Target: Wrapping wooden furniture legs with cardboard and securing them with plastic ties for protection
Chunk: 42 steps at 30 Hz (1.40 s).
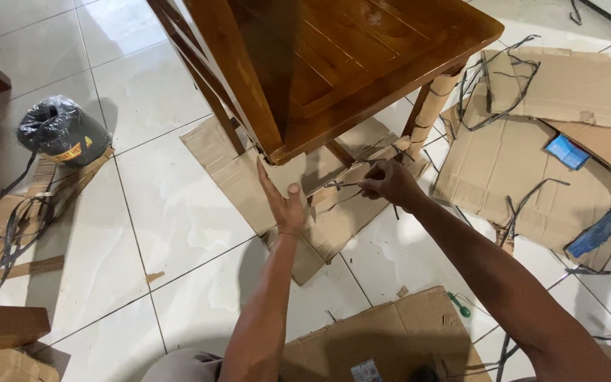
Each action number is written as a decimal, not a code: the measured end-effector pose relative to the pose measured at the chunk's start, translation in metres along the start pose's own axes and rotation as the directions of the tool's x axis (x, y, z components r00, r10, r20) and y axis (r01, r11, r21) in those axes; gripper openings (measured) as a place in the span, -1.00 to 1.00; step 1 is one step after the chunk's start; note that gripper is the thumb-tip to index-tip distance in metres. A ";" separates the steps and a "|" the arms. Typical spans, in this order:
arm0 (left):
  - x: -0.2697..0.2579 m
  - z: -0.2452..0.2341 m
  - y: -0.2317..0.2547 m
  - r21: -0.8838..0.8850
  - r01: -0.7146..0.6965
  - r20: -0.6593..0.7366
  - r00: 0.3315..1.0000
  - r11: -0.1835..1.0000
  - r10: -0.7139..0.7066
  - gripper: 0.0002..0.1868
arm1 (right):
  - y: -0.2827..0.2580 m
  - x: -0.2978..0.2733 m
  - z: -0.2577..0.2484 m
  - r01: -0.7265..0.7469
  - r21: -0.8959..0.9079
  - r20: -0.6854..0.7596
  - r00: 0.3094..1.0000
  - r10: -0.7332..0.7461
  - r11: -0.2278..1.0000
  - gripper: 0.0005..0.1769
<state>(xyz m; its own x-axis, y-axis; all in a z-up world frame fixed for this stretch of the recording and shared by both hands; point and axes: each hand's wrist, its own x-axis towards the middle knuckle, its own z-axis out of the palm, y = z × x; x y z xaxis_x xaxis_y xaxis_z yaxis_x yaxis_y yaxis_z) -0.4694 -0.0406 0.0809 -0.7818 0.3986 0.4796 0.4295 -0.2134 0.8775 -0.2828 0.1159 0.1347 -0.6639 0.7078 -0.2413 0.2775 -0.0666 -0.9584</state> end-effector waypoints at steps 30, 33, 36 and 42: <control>-0.039 0.041 -0.087 0.015 -0.202 -0.162 0.966 0.979 0.201 0.02 | -0.048 -0.044 0.112 0.340 -0.350 -0.085 0.916 -0.391 0.873 -0.63; -0.051 0.054 -0.070 -0.559 0.030 -0.170 0.974 0.829 -0.150 0.04 | -0.052 -0.051 0.107 0.297 -0.539 -0.061 0.920 -0.388 0.788 -0.55; -0.031 0.041 0.005 -0.142 -0.030 -0.122 0.992 0.989 0.013 -0.33 | -0.051 -0.047 0.110 0.234 -0.587 -0.095 0.931 -0.353 0.775 -0.53; -0.035 0.039 -0.027 -0.186 0.088 -0.096 0.990 0.979 -0.107 -0.51 | 0.005 0.004 0.108 0.214 -0.786 -0.002 0.937 -0.349 0.580 -0.70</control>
<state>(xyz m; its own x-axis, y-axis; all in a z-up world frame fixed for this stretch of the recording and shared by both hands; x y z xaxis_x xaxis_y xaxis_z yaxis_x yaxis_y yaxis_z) -0.4356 -0.0145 0.0403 -0.8630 0.3314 0.3812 0.2679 -0.3394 0.9017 -0.3594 0.0427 0.1120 -0.7173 0.6882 0.1089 0.5648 0.6657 -0.4877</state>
